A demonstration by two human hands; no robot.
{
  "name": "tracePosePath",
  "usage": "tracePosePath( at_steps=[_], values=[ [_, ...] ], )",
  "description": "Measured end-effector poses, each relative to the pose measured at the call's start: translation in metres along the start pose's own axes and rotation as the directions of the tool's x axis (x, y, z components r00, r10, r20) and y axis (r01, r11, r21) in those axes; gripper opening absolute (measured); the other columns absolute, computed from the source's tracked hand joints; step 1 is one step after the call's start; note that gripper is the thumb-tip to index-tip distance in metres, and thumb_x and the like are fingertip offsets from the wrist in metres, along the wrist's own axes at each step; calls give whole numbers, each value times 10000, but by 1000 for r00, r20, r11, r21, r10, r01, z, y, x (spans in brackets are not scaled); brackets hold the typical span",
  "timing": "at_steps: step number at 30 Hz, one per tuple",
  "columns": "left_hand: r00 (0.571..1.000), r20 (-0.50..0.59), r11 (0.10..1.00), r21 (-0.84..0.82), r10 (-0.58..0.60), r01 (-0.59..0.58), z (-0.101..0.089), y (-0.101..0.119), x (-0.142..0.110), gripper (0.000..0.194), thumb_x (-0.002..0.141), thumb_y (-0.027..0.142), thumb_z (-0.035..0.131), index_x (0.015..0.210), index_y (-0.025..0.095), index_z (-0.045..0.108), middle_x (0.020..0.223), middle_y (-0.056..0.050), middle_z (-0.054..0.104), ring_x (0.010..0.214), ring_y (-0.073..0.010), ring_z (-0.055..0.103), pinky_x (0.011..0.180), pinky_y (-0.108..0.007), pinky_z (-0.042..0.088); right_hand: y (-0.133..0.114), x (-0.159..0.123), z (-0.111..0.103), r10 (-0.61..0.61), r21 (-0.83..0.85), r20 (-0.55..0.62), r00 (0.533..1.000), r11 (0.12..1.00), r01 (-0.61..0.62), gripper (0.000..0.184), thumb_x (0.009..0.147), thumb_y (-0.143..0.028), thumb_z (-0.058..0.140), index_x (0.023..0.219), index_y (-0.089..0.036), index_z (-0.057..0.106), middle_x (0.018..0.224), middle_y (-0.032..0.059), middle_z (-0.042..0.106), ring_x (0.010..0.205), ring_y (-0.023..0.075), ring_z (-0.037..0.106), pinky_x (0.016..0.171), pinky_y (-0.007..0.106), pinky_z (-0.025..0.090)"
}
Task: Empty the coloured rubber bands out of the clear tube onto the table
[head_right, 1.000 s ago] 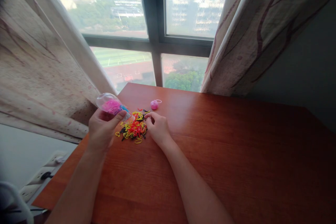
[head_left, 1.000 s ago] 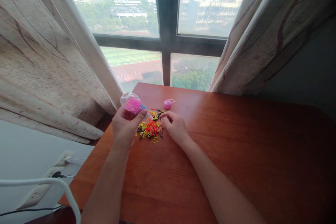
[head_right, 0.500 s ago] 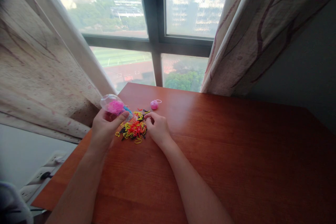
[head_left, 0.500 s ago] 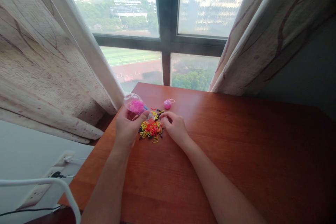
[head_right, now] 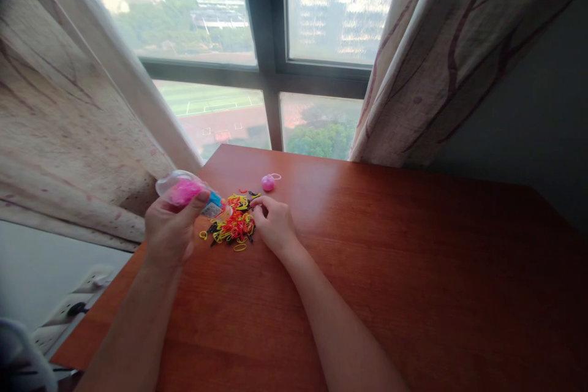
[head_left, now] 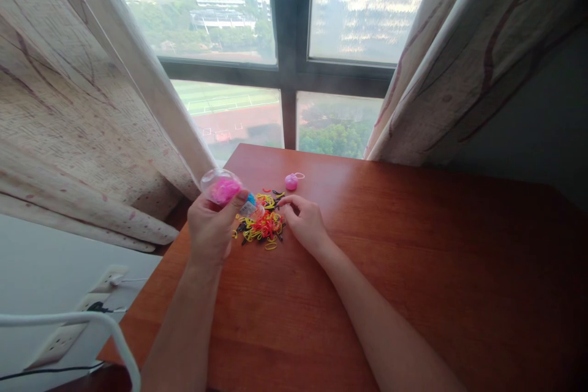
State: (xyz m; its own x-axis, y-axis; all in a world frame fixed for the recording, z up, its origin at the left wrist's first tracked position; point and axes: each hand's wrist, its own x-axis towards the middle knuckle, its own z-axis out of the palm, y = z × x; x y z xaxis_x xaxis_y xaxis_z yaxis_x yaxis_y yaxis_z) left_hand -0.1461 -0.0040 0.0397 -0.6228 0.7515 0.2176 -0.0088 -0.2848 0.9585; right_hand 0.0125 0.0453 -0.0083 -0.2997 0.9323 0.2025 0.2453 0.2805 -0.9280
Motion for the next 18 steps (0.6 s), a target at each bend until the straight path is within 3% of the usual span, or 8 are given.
tracePosePath(
  at_steps=[6, 12, 18],
  values=[
    [989, 140, 997, -50, -53, 60, 4, 7, -2, 588, 602, 329, 889, 1106, 168, 634, 924, -65, 744, 790, -185, 705, 698, -280, 570, -1, 0, 0, 1, 0, 4, 1000, 1000, -1, 233, 846, -222, 506, 874, -205, 738, 777, -2, 723, 647, 139, 616, 620, 218, 447],
    [993, 116, 992, -118, -26, 40, 5, 11, -3, 451, 652, 281, 860, 1046, 168, 671, 978, -65, 735, 850, -186, 703, 754, -289, 572, 1, 0, 0, 2, 5, 6, 1000, 1000, -2, 227, 848, -218, 513, 880, -207, 737, 799, -2, 731, 662, 139, 628, 629, 213, 453],
    [998, 56, 997, -75, -4, 9, 1, 7, 0, 381, 594, 302, 885, 919, 174, 733, 840, -17, 724, 785, -166, 684, 786, -298, 569, 0, 0, 0, 3, 18, 10, 1000, 1000, -3, 221, 850, -218, 515, 876, -203, 734, 791, -1, 735, 665, 141, 637, 634, 215, 464]
  ],
)
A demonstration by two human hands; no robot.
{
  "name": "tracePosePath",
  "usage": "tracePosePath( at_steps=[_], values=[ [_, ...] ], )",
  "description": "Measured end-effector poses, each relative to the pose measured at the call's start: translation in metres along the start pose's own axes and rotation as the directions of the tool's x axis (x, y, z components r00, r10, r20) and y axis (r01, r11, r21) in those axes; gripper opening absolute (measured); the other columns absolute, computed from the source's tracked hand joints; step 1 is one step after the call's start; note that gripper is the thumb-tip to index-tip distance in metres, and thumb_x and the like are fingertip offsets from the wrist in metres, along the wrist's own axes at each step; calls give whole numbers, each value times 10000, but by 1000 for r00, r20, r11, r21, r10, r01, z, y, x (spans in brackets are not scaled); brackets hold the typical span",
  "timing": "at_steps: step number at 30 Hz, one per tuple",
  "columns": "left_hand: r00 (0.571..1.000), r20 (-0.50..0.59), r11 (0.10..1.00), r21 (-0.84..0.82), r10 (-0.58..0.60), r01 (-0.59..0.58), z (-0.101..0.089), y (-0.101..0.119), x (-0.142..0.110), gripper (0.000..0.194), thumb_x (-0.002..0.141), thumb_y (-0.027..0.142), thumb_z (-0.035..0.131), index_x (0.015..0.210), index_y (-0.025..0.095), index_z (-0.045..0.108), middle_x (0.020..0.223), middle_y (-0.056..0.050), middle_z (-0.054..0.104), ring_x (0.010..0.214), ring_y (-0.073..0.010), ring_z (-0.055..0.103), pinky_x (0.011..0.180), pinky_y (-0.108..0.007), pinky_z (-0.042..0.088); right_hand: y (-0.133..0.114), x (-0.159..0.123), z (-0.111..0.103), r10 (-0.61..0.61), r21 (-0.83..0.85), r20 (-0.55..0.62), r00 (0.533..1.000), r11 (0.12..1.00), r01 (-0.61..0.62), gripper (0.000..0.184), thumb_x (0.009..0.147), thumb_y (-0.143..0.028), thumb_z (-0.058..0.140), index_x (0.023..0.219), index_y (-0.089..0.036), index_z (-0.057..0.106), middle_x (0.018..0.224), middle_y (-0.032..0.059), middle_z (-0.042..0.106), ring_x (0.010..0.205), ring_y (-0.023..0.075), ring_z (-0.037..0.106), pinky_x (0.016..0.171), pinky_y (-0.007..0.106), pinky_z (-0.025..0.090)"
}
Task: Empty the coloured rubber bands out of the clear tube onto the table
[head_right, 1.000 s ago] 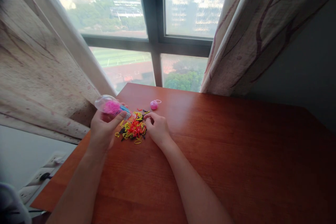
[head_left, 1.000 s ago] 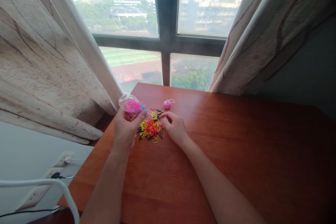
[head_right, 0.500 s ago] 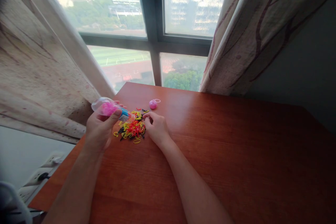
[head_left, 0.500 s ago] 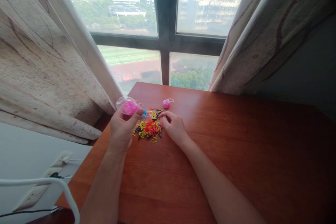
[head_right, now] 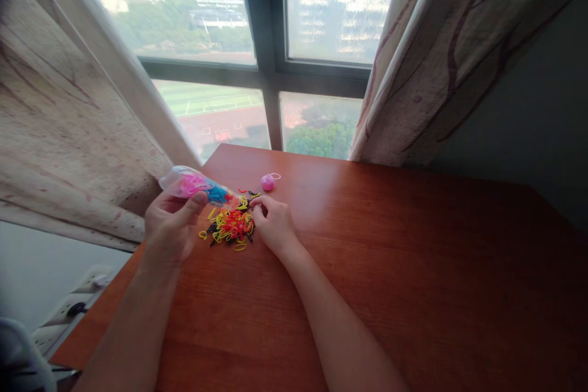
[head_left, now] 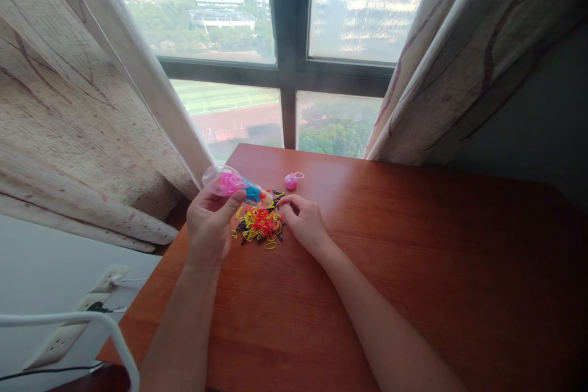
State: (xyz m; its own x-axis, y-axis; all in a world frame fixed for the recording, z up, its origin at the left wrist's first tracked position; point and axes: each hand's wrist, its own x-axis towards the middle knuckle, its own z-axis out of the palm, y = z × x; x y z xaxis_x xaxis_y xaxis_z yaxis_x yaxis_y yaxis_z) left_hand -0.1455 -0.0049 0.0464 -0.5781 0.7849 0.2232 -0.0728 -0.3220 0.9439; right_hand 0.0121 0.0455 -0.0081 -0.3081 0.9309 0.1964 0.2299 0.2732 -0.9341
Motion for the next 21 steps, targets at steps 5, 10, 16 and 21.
tracePosePath(
  at_steps=[5, 10, 16, 21],
  values=[
    [998, -26, 996, 69, 66, -64, -3, -4, 2, 387, 597, 308, 885, 925, 158, 743, 869, -34, 744, 802, -182, 689, 799, -322, 575, 1, 0, 0, -2, 2, -1, 1000, 1000, 2, 224, 848, -212, 510, 875, -204, 732, 768, -2, 730, 637, 141, 627, 611, 218, 457],
    [999, -16, 998, 39, 40, -39, -3, -4, 3, 441, 623, 312, 872, 1005, 161, 714, 945, -49, 747, 863, -179, 699, 813, -291, 563, 1, 0, 0, -14, -3, -9, 1000, 1000, 14, 225, 841, -215, 509, 869, -201, 732, 752, -2, 715, 619, 138, 606, 595, 218, 439],
    [997, -75, 1000, -31, -4, 2, 0, 1, 3, 396, 604, 311, 888, 928, 180, 702, 871, -10, 727, 784, -146, 688, 752, -274, 572, -1, -2, 0, -55, 6, 0, 998, 998, 55, 254, 857, -240, 491, 910, -183, 733, 653, -21, 640, 540, 116, 523, 530, 205, 391],
    [993, -78, 973, -220, -87, 68, 0, 8, 4, 303, 655, 331, 862, 873, 203, 694, 829, 10, 703, 709, -117, 660, 653, -236, 575, -10, -13, -1, -261, -56, 128, 957, 961, 270, 366, 884, -217, 470, 1166, -213, 703, 701, -15, 634, 568, 119, 521, 597, 212, 418]
  ],
)
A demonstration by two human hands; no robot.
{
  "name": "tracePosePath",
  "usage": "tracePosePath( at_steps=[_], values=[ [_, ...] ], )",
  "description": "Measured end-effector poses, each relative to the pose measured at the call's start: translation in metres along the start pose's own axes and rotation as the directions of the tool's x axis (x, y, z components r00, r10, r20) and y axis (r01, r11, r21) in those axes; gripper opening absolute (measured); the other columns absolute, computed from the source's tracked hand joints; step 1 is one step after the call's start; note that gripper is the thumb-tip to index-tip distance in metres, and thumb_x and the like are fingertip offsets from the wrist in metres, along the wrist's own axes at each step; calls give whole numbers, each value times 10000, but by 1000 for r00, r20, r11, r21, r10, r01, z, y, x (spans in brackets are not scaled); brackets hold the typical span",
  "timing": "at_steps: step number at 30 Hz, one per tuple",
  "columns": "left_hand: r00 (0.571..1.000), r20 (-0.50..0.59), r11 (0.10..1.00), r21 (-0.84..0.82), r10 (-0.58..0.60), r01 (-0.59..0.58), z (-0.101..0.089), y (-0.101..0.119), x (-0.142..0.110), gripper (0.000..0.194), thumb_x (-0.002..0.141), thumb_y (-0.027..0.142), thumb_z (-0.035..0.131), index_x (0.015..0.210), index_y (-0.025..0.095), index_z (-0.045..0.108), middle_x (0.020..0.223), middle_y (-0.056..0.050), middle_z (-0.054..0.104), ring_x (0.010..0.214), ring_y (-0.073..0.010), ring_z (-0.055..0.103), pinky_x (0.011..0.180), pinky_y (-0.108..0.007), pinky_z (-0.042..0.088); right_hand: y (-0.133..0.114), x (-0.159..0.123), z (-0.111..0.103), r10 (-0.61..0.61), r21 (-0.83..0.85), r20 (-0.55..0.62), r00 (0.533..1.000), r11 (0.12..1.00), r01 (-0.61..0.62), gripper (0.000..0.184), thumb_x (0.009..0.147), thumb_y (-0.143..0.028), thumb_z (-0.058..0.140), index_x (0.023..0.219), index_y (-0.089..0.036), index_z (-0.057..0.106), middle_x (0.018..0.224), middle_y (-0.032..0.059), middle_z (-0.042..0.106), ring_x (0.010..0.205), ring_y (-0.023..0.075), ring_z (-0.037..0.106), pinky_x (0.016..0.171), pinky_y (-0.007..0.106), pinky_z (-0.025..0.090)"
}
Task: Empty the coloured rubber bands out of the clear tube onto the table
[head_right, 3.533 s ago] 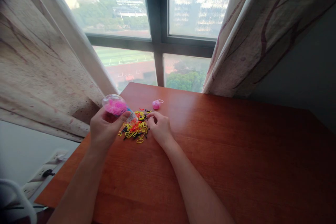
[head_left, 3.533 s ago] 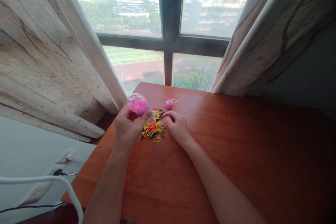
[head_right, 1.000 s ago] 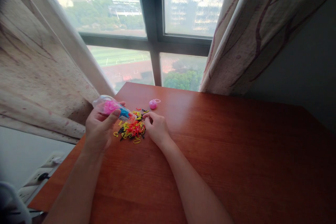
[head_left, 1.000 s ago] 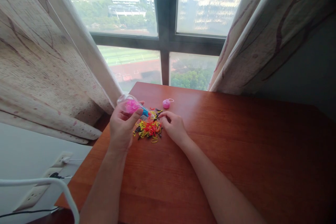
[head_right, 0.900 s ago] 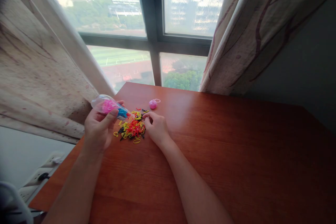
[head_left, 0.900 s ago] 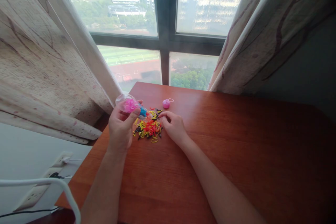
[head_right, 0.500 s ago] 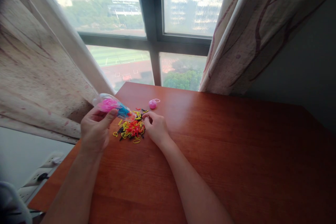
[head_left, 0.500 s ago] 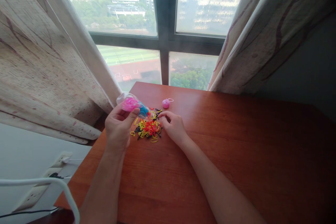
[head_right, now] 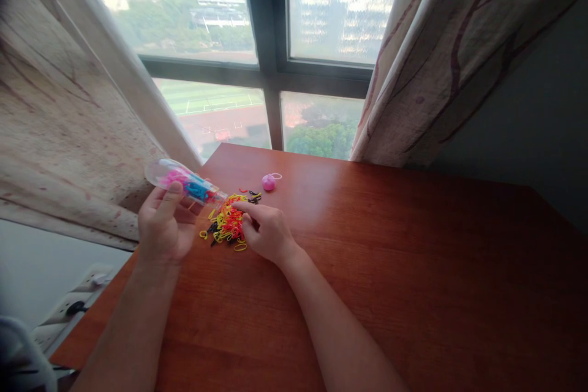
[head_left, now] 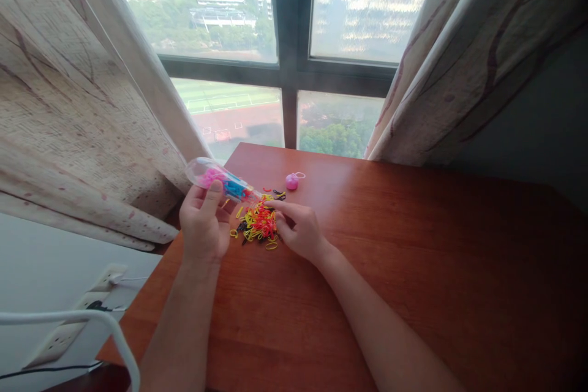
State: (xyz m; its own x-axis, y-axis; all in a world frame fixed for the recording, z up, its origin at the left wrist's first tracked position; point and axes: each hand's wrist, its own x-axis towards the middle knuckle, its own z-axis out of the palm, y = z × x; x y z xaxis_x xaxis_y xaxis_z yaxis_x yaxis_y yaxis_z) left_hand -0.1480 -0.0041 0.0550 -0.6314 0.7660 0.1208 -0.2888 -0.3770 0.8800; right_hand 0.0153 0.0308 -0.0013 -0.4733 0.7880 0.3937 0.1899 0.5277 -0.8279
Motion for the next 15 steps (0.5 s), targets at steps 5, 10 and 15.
tracePosePath(
  at_steps=[5, 10, 15],
  values=[
    [996, 11, 991, -96, -91, 92, -2, 1, 2, 290, 679, 346, 853, 854, 180, 692, 755, 27, 688, 601, -71, 609, 562, -166, 544, -15, -6, 0, -197, -267, 224, 954, 929, 254, 597, 924, -190, 439, 1513, -260, 369, 895, 16, 694, 743, 156, 607, 712, 227, 434],
    [984, 67, 981, -97, -162, 168, 0, -4, -2, 347, 700, 386, 839, 907, 151, 690, 782, 5, 699, 633, -83, 640, 582, -171, 558, -19, -4, 3, -148, -445, 316, 937, 849, 284, 637, 932, -198, 450, 1544, -210, 272, 987, 52, 694, 826, 189, 622, 682, 241, 427],
    [985, 117, 991, -27, -128, 133, 2, -9, -7, 294, 720, 318, 834, 916, 157, 687, 796, 9, 682, 657, -69, 636, 610, -152, 546, -19, -3, 6, -40, -355, 271, 962, 924, 139, 694, 898, -187, 478, 1548, -208, 237, 847, 16, 681, 707, 188, 605, 632, 256, 410]
  ],
)
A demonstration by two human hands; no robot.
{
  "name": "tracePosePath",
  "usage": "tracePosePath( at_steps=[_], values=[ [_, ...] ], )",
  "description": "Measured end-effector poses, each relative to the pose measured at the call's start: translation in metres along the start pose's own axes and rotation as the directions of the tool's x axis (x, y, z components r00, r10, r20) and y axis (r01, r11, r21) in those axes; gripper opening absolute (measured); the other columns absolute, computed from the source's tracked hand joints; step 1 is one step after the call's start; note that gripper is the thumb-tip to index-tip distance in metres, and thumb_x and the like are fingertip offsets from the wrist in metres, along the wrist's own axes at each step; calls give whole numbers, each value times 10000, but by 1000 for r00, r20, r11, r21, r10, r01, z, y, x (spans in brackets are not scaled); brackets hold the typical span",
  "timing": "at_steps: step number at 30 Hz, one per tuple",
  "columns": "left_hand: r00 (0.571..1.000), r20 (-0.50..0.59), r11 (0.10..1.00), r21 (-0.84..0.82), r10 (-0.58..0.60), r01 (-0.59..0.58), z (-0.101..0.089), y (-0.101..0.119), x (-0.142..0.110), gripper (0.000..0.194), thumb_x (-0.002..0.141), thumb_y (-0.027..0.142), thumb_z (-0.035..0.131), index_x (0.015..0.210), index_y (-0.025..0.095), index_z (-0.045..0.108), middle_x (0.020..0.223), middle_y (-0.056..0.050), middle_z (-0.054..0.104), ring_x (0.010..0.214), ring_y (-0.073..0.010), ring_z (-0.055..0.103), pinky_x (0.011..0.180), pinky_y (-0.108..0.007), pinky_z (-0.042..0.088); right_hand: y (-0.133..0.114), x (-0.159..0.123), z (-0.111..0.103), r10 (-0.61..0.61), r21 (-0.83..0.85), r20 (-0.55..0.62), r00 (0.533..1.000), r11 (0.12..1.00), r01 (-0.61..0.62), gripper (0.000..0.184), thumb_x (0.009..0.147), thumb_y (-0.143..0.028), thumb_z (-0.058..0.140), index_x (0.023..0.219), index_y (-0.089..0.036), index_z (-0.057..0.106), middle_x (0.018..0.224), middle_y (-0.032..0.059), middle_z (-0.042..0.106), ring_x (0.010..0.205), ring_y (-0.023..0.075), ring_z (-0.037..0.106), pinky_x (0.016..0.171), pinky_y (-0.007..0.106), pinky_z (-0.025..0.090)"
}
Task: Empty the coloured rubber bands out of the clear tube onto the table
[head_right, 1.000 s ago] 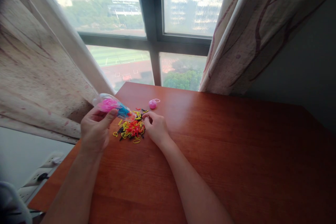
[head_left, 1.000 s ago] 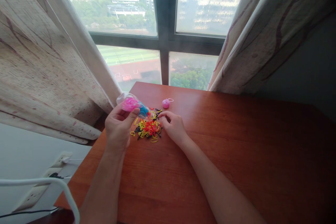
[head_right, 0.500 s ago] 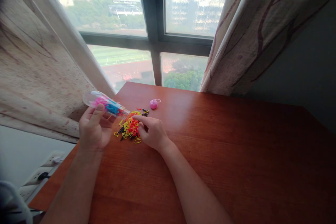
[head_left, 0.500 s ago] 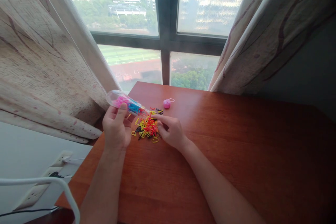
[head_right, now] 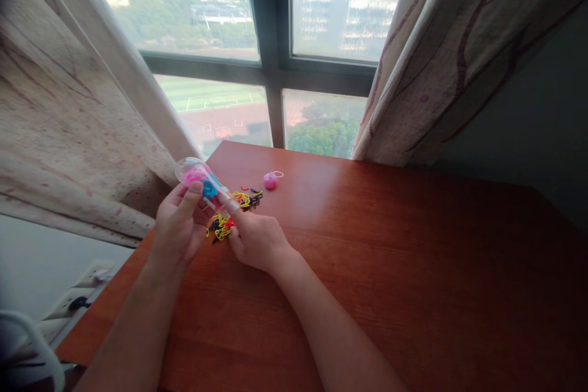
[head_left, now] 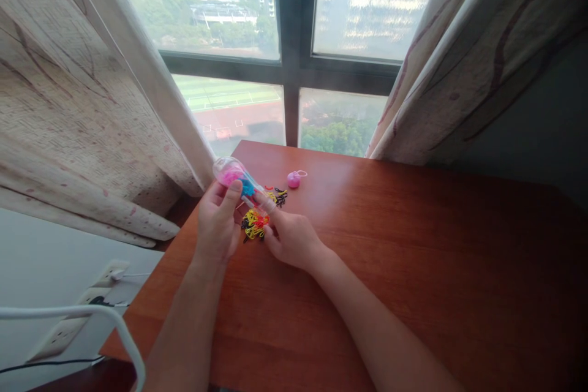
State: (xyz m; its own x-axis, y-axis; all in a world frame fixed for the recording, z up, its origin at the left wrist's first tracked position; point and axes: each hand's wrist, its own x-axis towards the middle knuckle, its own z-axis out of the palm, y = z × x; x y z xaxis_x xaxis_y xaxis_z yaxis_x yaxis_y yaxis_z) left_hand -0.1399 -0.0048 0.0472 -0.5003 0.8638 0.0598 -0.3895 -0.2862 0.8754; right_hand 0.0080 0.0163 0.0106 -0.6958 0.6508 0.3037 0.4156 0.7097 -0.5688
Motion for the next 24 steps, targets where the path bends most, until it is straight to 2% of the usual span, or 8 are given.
tracePosePath(
  at_steps=[4, 7, 10, 14, 16, 19, 22, 24],
  values=[
    [999, -15, 999, 15, 37, -37, -1, 0, 1, 294, 718, 324, 833, 921, 167, 689, 818, 4, 681, 672, -81, 639, 660, -197, 566, -3, 3, 10, 73, 427, -22, 997, 902, -57, 725, 853, -163, 521, 1533, -231, 278, 642, -67, 544, 539, 124, 491, 566, 228, 380],
    [996, -36, 996, 19, 87, -87, 0, 1, 2, 305, 704, 313, 842, 935, 179, 693, 840, 5, 678, 702, -87, 642, 689, -213, 569, -6, 6, 16, 156, 817, 69, 985, 559, -145, 713, 853, -229, 549, 1518, -225, 293, 564, -108, 452, 450, 88, 400, 477, 198, 339],
    [989, -42, 990, 42, 139, -137, 3, 0, 1, 324, 693, 306, 850, 946, 178, 694, 871, -7, 683, 732, -103, 652, 713, -233, 573, -9, 8, 14, 169, 955, 210, 963, 176, -239, 710, 827, -314, 611, 1473, -203, 339, 519, -125, 454, 392, 76, 359, 409, 185, 302],
    [981, -43, 981, 69, 187, -184, 6, -3, 1, 327, 686, 295, 853, 943, 177, 688, 879, -9, 679, 751, -115, 659, 724, -240, 574, -7, 10, 3, 220, 955, 296, 929, -51, -292, 600, 780, -330, 679, 1335, -215, 482, 513, -117, 472, 398, 60, 355, 390, 159, 227],
    [975, -54, 974, 83, 216, -212, 7, -3, 2, 325, 681, 283, 856, 934, 181, 681, 870, -1, 671, 751, -111, 656, 719, -230, 573, -4, 11, -1, 249, 946, 323, 913, -73, -314, 517, 763, -321, 683, 1247, -202, 544, 503, -111, 463, 405, 60, 364, 387, 158, 204],
    [963, -69, 962, 110, 259, -251, 8, -2, 4, 328, 674, 280, 858, 925, 188, 669, 873, 4, 665, 756, -112, 653, 727, -231, 572, 2, 12, -7, 289, 950, 303, 908, -10, -314, 400, 741, -305, 672, 1115, -180, 608, 487, -103, 464, 398, 63, 361, 377, 168, 208],
    [956, -64, 948, 165, 285, -272, 7, -1, 5, 327, 678, 288, 853, 922, 186, 661, 879, -3, 670, 774, -123, 657, 762, -250, 570, 10, 14, -8, 364, 948, 218, 905, 142, -286, 340, 734, -299, 634, 1051, -176, 633, 486, -97, 477, 392, 71, 363, 377, 182, 235],
    [947, -63, 932, 207, 315, -296, 4, 0, 5, 317, 691, 286, 844, 929, 189, 659, 893, -4, 675, 789, -124, 658, 799, -262, 564, 16, 15, -6, 404, 912, 141, 904, 302, -277, 304, 739, -293, 597, 1013, -170, 647, 477, -95, 471, 392, 77, 365, 390, 192, 258]
  ],
)
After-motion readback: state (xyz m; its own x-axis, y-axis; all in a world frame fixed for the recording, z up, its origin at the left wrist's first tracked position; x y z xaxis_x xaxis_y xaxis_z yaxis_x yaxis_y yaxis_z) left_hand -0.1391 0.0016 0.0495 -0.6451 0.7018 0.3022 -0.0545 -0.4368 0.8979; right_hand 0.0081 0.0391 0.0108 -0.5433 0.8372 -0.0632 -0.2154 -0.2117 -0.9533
